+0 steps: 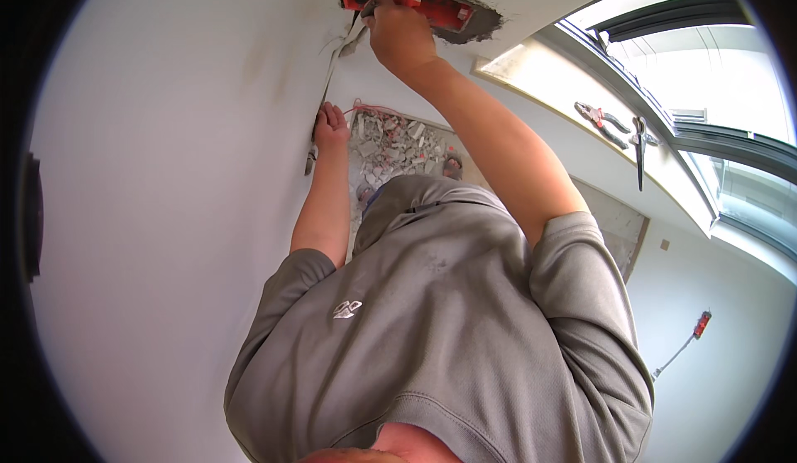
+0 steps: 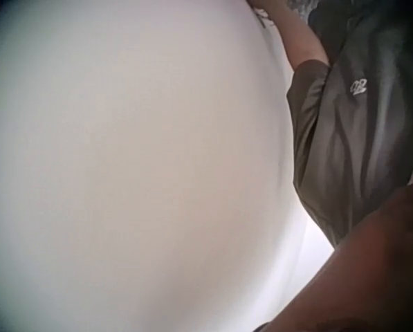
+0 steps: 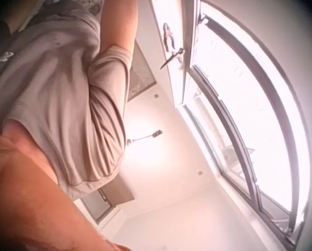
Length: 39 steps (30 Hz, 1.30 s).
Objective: The recorder is installing white plastic conduits and pulling electrical wires into wall-mounted junction boxes during a renovation.
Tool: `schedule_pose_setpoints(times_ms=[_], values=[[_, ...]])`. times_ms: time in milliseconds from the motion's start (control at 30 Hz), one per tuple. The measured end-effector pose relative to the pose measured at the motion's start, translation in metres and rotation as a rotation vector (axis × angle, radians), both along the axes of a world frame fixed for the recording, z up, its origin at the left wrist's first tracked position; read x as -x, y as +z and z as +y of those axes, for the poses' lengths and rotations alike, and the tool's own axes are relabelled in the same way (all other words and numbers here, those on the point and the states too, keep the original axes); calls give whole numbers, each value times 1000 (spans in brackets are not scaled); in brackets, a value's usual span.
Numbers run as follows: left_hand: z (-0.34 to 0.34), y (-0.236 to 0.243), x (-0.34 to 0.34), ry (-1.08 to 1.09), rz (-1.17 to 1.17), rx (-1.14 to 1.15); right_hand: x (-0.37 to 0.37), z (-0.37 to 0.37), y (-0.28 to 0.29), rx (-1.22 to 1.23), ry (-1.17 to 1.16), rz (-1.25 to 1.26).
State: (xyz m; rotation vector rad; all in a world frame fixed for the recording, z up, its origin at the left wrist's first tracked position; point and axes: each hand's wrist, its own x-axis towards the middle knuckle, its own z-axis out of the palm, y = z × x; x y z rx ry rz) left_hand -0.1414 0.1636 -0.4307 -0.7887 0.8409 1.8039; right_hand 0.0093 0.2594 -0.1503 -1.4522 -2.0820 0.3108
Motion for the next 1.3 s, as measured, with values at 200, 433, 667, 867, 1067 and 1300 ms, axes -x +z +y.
schedule_pose_setpoints(times_ms=[200,433,667,867,1067,1300], values=[[0,-6,5,-23,2,-4,-5,-4,-3,-9,27,46],[-7,11,7,-167,5,36,-29,-47,1,103,119,259],[-62,61,-32,-558,302,116,-71,-102,37,175,43,488],[-90,146,-52,-868,2175,342,-118,-158,94,56,82,557],[-50,250,-43,-1573,1934,248,-153,-177,151,8,22,708],[-11,323,-101,-541,2315,-873,-178,-205,163,-18,33,736]])
